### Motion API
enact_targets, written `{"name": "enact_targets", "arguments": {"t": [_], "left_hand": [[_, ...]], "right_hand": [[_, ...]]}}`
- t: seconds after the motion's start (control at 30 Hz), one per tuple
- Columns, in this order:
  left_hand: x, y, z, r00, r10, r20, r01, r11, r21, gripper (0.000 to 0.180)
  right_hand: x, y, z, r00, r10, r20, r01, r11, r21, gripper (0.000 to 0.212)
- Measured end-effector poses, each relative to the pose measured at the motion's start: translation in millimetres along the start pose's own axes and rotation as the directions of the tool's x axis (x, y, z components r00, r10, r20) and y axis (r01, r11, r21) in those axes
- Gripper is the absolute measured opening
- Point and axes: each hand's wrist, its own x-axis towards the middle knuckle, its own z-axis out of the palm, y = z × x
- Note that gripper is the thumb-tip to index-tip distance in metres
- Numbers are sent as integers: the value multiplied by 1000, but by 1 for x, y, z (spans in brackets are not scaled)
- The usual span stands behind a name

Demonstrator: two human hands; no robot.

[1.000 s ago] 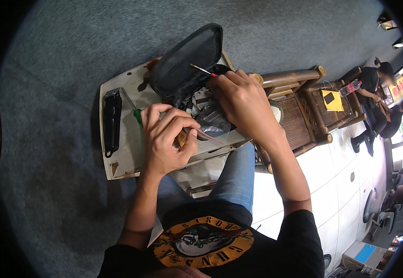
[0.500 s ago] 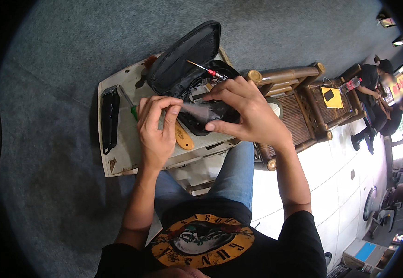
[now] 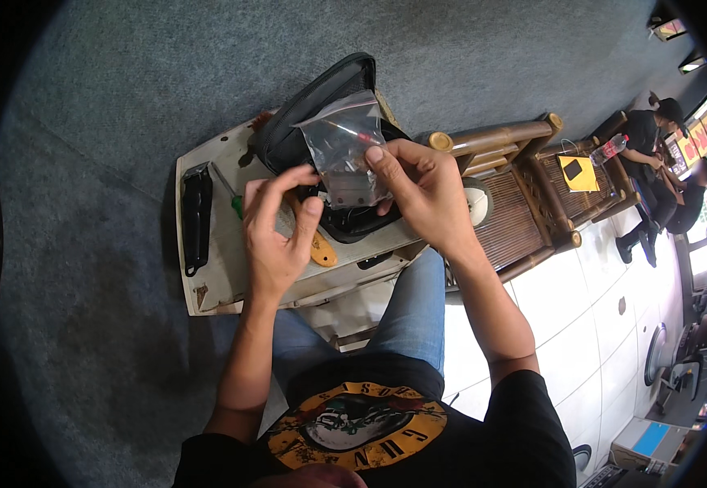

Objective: The person unzips a small black case, removes various components, and uses a screwdriver to remove screws from a set of hair clippers.

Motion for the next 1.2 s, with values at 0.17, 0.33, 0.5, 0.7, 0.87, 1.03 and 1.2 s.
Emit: {"name": "enact_targets", "arguments": {"t": [0.17,0.33,0.5,0.7,0.87,1.03,1.2], "left_hand": [[-3,-2,3,995,94,39,-98,989,112,35],[-7,-6,4,999,42,17,-43,995,86,26],[-7,-6,6,997,66,40,-71,990,124,22],[-8,-4,6,1000,-7,-11,8,999,40,12],[-10,-12,9,999,-21,-30,21,1000,2,14],[-15,-15,13,984,-176,11,175,970,-166,24],[-15,-12,12,982,-182,46,188,963,-194,37]], "right_hand": [[-8,5,18,1000,-15,-5,15,979,203,29],[-15,3,21,998,5,-55,-4,1000,16,35],[-9,7,20,987,-88,-137,92,996,22,41],[-4,14,4,986,-87,-140,81,996,-43,32],[-6,14,5,971,-146,-189,100,967,-234,15],[-5,22,-3,971,-92,-223,37,970,-238,17],[-2,18,0,960,-156,-234,96,964,-248,17]]}}
